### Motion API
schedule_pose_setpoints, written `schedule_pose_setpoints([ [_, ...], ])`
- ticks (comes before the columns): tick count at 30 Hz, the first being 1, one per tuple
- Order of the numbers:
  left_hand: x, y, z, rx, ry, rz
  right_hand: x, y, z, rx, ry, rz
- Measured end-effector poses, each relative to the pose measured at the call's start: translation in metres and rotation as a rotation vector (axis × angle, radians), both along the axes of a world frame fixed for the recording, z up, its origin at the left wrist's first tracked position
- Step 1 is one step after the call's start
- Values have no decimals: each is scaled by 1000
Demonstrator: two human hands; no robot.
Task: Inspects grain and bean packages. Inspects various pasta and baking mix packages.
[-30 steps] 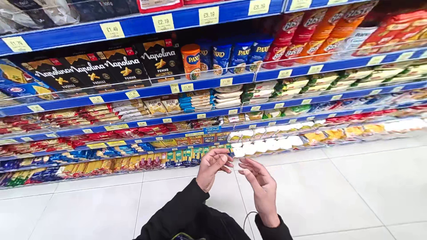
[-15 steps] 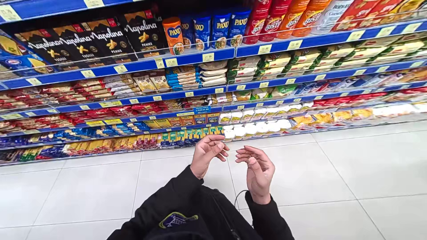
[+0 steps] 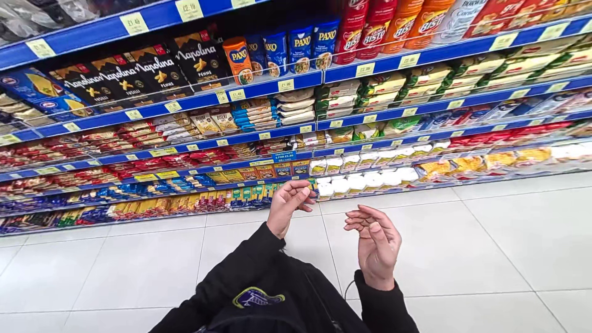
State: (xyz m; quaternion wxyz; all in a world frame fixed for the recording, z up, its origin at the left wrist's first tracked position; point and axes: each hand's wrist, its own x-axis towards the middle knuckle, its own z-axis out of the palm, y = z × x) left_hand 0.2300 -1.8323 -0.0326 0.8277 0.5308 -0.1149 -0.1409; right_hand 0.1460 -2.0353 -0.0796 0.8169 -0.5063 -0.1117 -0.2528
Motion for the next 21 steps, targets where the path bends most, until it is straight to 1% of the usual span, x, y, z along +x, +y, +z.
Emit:
schedule_pose_setpoints([
  [3,14,0,-1,65,-50,-10,11,-1,-7,27,39,12],
  [5,38,13,5,179,-151,55,14,0,-11,24,60,21],
  [8,96,43,26,366,-250,263,22,1,-16,4,69,8],
  [11,167,68,53,425,-293,497,43,7,-13,-25,81,-39],
  [13,206,81,67,476,-356,608,54,12,-12,-42,82,-31],
  [16,270,104,101,654,-498,694,72,22,-11,-70,73,7],
  [18,315,112,123,745,-540,725,86,29,-10,-71,74,15],
  [21,365,117,135,846,-568,688,103,44,-12,-60,81,27],
])
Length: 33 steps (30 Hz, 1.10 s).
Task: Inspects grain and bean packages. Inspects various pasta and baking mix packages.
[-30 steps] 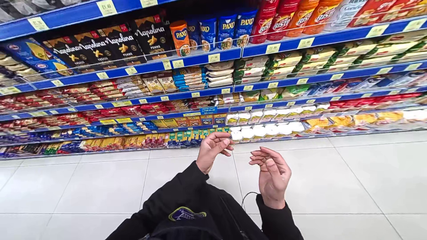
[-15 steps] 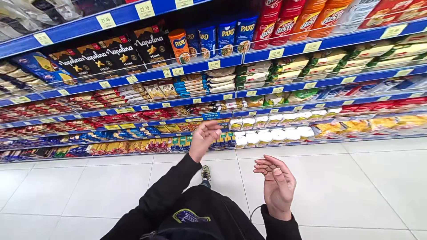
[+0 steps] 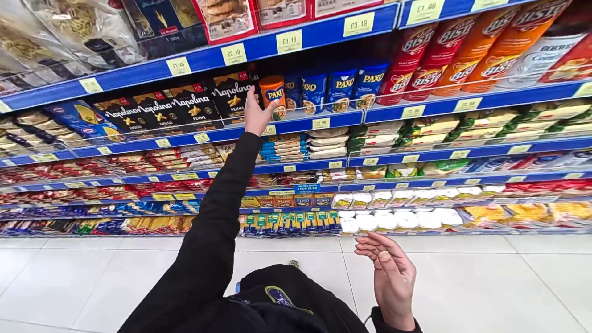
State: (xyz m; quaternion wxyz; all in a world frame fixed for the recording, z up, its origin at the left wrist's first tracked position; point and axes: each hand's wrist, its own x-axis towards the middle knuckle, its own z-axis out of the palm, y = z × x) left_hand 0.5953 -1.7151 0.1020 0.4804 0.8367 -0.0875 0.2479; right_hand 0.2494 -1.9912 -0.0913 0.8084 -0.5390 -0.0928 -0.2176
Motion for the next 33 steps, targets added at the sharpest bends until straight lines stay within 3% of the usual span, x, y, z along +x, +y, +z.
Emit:
schedule_pose_setpoints([
  [5,34,-12,10,158,0,76,21,19,-5,-16,-23,42],
  [14,54,-19,10,137,-38,130,47,37,-11,-9,-9,28],
  [22,30,-11,-5,47,-373,27,60,36,-24,-26,52,90],
  [29,-6,-3,-19,214,-867,-165,65,38,-46,-61,216,111],
  [33,-74,-12,11,138,-794,-319,79,49,-13,-197,186,170],
])
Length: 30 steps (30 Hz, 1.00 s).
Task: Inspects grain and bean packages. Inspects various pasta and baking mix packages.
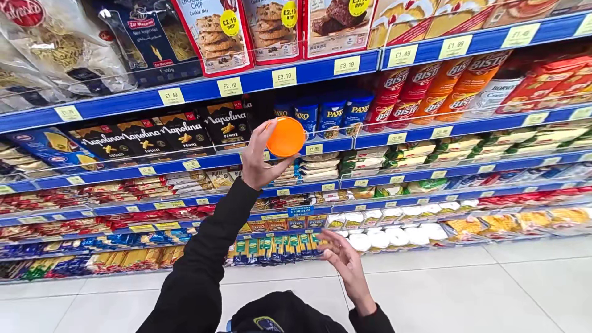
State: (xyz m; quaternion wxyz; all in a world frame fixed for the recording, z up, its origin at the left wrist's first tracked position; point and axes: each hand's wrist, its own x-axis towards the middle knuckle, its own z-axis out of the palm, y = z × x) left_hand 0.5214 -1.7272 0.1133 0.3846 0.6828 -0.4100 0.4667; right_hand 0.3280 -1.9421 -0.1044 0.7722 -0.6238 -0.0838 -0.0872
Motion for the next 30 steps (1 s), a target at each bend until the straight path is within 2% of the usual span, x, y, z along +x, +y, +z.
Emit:
schedule_pose_setpoints([
  [3,-55,-14,17,-47,298,-218,14,11,35,-9,-126,45],
  [6,-101,-24,28,-67,544,-425,19,21,65,85,-301,40],
  [8,-123,-28,30,-70,665,-546,12,24,78,261,-348,105],
  [12,-156,-33,27,-92,844,-621,-20,27,76,650,-241,262],
  [16,-176,-36,26,-66,897,-604,-49,30,74,781,-261,354],
  [20,-194,-44,21,-47,929,-562,-78,27,79,774,-243,329],
  [25,-224,-42,27,65,1005,-581,-117,20,88,900,-222,401],
  [28,-246,-45,34,51,981,-522,-131,18,93,933,-204,417],
  [30,-247,-49,37,28,979,-558,-140,18,94,938,-190,420],
])
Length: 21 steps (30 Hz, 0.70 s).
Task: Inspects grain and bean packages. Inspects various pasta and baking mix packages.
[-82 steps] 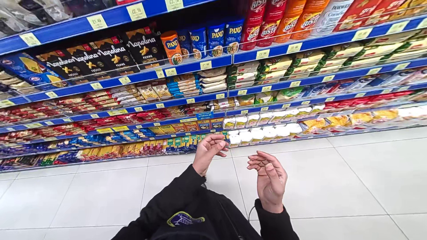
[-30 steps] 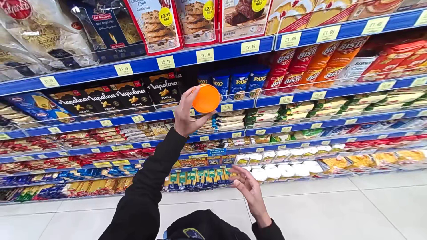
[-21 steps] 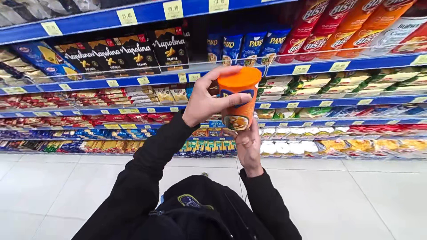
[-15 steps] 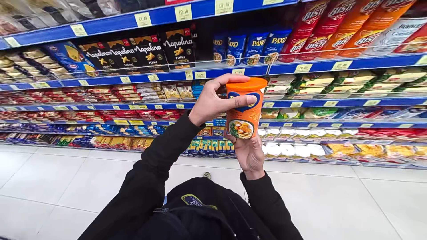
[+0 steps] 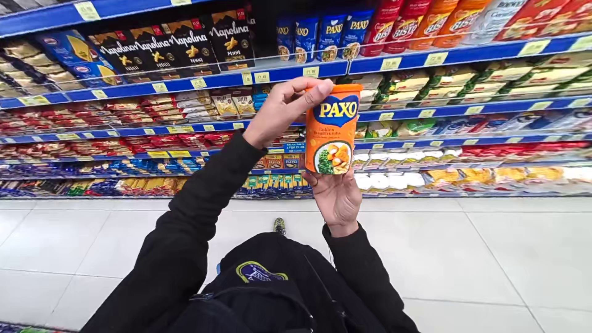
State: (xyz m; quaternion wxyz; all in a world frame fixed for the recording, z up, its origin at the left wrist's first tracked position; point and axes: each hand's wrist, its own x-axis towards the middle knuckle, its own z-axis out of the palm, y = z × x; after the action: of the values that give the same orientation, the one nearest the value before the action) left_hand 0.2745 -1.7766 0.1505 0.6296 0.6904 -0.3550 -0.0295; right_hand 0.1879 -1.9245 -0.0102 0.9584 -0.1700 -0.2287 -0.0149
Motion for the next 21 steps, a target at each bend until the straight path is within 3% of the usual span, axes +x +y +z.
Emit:
schedule_pose_setpoints([
  [6,-10,-2,6,5,75,-26,-15,-4,-2,48,6,63],
  [21,-17,-5,25,36,-3,-68,-22,-11,13,52,-29,114],
])
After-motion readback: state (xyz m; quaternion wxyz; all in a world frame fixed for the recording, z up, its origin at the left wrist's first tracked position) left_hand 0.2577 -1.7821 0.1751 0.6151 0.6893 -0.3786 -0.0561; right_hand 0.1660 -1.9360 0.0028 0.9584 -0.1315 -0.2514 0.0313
